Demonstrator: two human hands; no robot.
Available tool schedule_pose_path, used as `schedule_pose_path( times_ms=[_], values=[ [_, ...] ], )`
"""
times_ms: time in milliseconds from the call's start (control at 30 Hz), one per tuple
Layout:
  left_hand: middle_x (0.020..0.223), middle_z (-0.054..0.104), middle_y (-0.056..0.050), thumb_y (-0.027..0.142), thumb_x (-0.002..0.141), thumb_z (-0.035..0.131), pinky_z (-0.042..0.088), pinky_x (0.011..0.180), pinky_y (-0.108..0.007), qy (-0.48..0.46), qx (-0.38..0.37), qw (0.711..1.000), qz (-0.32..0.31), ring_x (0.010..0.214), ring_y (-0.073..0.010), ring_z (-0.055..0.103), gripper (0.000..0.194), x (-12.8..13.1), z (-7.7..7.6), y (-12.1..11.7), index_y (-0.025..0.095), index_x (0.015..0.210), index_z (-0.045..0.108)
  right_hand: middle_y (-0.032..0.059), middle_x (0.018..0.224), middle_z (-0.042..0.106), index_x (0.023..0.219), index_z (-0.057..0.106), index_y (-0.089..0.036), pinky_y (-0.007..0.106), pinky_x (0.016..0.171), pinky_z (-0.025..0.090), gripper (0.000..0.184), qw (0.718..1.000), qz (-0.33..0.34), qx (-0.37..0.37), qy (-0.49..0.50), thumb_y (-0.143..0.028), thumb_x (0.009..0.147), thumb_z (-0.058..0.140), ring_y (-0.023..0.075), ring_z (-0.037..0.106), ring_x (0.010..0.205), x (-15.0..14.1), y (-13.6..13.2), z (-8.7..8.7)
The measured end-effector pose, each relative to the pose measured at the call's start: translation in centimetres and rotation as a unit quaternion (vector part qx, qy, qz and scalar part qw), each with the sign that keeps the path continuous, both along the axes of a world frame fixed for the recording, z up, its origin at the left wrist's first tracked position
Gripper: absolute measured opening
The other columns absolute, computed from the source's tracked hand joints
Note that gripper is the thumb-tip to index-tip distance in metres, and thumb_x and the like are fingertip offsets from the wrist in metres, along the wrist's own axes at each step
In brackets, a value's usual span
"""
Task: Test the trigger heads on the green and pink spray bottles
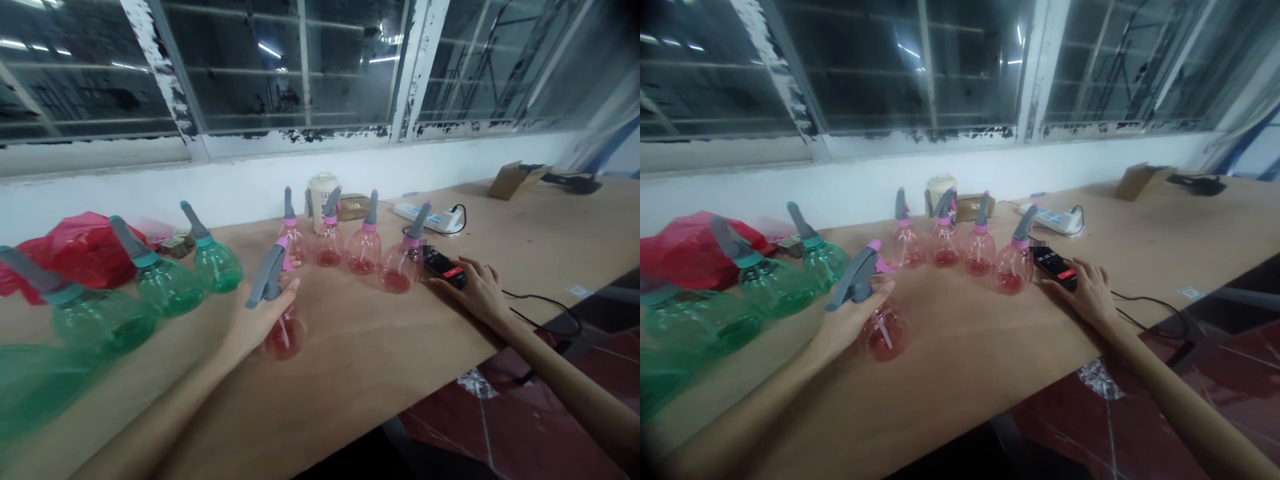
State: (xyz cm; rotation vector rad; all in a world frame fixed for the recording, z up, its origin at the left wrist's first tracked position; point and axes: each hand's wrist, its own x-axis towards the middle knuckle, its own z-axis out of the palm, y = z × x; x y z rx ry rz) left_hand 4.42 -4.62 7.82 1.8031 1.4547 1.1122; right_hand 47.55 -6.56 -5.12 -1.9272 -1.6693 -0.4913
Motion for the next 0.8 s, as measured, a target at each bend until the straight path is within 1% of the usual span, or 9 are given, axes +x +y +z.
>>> schedule_pose_path(
  times_ms=[100,200,267,333,433,567,633,700,800],
  values=[
    [0.067,0.068,-0.002,0.044,0.073,0.060,0.049,0.070,-0.032,0.010,-0.007,1.000,-0.009,0.073,-0.0226,0.065,0.025,-0.1,-0.3,0.0,0.021,0.082,0.067,0.0197,0.124,0.054,0.113,0.056,-0.019,0.054,0.098,0.033,0.060,1.000,0.010,0.008,0.014,-0.067,0.079,0.043,0.0382,0.050,0.114,-0.4,-0.1,0.2],
    [0.066,0.067,-0.002,0.043,0.073,0.060,0.049,0.065,-0.031,0.008,-0.003,1.000,-0.008,0.069,-0.0214,0.064,0.024,0.0,-0.3,-0.1,0.021,0.076,0.066,0.0156,0.113,0.060,0.101,0.061,-0.020,0.051,0.092,0.042,0.052,0.997,0.038,0.044,0.052,-0.063,0.082,0.042,0.0343,0.056,0.107,-1.9,-0.6,0.4],
    [0.061,0.065,-0.001,0.043,0.072,0.059,0.048,0.062,-0.029,0.007,-0.001,1.000,-0.008,0.065,-0.0202,0.062,0.024,0.0,-0.3,-0.3,0.020,0.070,0.065,0.0127,0.104,0.063,0.094,0.063,-0.021,0.046,0.086,0.048,0.041,0.993,0.072,0.045,0.084,-0.056,0.084,0.044,0.0302,0.061,0.098,-3.6,-1.6,0.8],
    [0.057,0.062,0.000,0.043,0.073,0.059,0.046,0.059,-0.028,0.005,-0.001,1.000,-0.013,0.061,-0.0188,0.061,0.025,0.0,-0.2,-0.4,0.019,0.066,0.063,0.0091,0.101,0.064,0.094,0.063,-0.024,0.042,0.080,0.051,0.031,0.988,0.115,0.014,0.106,-0.049,0.086,0.046,0.0267,0.063,0.089,-5.9,-2.8,1.4],
    [0.057,0.061,0.000,0.043,0.073,0.060,0.045,0.057,-0.027,0.000,0.000,1.000,-0.015,0.058,-0.0170,0.058,0.025,0.0,-0.3,-0.4,0.019,0.065,0.062,0.0076,0.097,0.065,0.094,0.062,-0.026,0.040,0.079,0.052,0.022,0.971,0.201,-0.028,0.128,-0.040,0.090,0.046,0.0247,0.064,0.089,-9.8,-4.7,2.3],
    [0.057,0.057,0.001,0.042,0.075,0.059,0.042,0.056,-0.026,0.009,0.021,1.000,-0.020,0.057,-0.0148,0.053,0.026,-0.1,-0.4,-0.4,0.019,0.063,0.058,0.0061,0.111,0.064,0.106,0.062,-0.027,0.041,0.089,0.052,0.023,0.936,0.308,-0.096,0.142,-0.036,0.090,0.048,0.0233,0.062,0.102,-14.8,-5.2,3.2],
    [0.055,0.053,0.003,0.041,0.075,0.059,0.041,0.055,-0.025,0.011,0.031,0.999,-0.025,0.055,-0.0137,0.050,0.026,0.0,-0.4,-0.4,0.020,0.061,0.055,0.0064,0.125,0.058,0.121,0.055,-0.027,0.045,0.098,0.047,0.035,0.920,0.351,-0.118,0.130,-0.039,0.088,0.052,0.0243,0.055,0.115,-16.8,-4.6,3.3],
    [0.054,0.051,0.004,0.040,0.075,0.059,0.040,0.056,-0.025,0.006,0.035,0.999,-0.026,0.053,-0.0128,0.048,0.024,0.1,-0.2,-0.4,0.020,0.062,0.055,0.0079,0.133,0.053,0.128,0.050,-0.025,0.047,0.102,0.043,0.046,0.910,0.376,-0.125,0.123,-0.042,0.086,0.055,0.0251,0.050,0.122,-18.4,-3.5,3.3],
    [0.056,0.051,0.005,0.036,0.074,0.061,0.041,0.060,-0.024,-0.011,0.033,0.999,-0.020,0.054,-0.0119,0.048,0.017,0.4,0.2,-0.5,0.021,0.069,0.056,0.0102,0.138,0.048,0.130,0.048,-0.022,0.048,0.105,0.039,0.051,0.904,0.392,-0.132,0.112,-0.046,0.086,0.054,0.0254,0.045,0.127,-20.5,-1.7,3.4]
  ],
)
